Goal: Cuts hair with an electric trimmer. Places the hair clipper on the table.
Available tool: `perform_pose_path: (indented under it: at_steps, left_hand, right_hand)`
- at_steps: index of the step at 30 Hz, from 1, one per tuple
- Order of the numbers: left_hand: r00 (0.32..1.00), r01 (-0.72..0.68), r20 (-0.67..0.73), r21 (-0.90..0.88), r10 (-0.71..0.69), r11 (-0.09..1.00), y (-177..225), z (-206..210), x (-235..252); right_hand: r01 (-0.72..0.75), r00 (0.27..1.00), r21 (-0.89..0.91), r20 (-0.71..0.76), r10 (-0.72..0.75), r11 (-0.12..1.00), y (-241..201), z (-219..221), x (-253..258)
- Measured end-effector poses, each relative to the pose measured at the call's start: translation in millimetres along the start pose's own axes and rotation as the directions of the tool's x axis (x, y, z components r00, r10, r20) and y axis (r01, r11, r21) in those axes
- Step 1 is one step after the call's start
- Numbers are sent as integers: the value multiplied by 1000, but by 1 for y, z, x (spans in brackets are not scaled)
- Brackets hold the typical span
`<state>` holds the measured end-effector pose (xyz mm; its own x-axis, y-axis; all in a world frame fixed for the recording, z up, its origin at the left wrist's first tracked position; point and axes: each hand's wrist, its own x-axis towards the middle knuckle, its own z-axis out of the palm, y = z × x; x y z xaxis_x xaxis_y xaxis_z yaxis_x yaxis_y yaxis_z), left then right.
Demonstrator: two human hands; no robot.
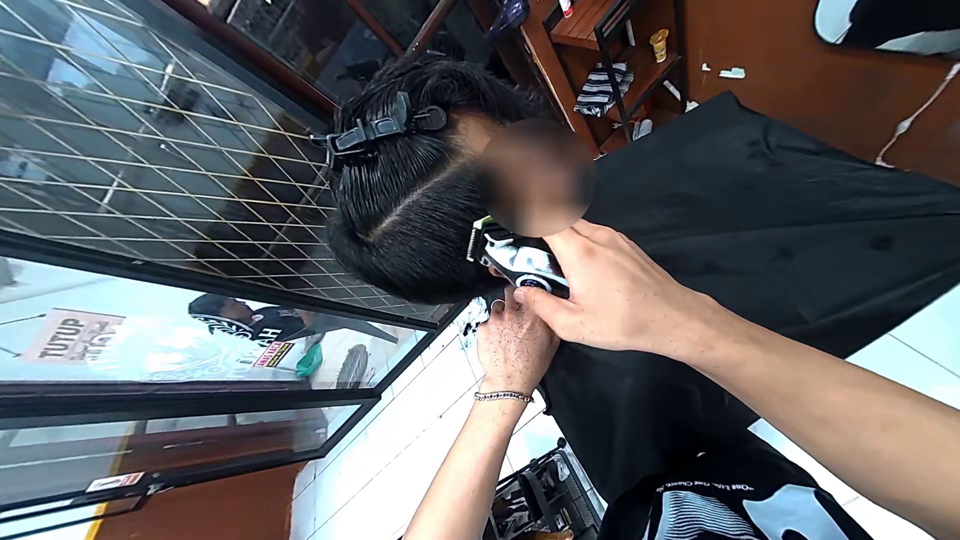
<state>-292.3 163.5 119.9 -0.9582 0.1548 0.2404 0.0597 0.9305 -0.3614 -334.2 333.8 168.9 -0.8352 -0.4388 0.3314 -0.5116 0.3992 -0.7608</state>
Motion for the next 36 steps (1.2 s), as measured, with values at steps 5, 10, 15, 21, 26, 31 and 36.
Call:
perform_pose_path:
  at_steps: [5, 10, 15, 21, 26, 31, 36]
  left_hand:
    - [999, 3, -48, -43, -5, 999, -2, 5, 2]
    - [999, 5, -42, -18, -5, 1000, -2, 4, 1]
    - [1000, 1, 6, 39, -1, 999, 0, -1, -1]
    - [997, 1, -72, -39, -4, 999, -2, 8, 2]
    - [999, -6, -43, 5, 6, 1000, -1, 4, 0]
    - [992, 28, 122, 40, -32, 999, 0, -9, -5]
    - [1000, -1, -15, 23, 2, 1000, -1, -1, -1]
  right_hand:
    - [-94, 996, -49, 1, 94, 994, 20, -5, -1]
    - [-89, 995, -44, 34, 91, 995, 4, -6, 2]
    - [-31, 999, -45, 26, 33, 998, -15, -4, 1]
    - [-86, 996, -74, 4, 86, 994, 14, -8, 0]
    - [-90, 996, -57, 20, 91, 994, -5, -7, 1]
    - [118, 993, -21, -12, -119, 993, -16, 5, -4]
    - [-106, 971, 584, 236, -44, 805, 31, 5, -7]
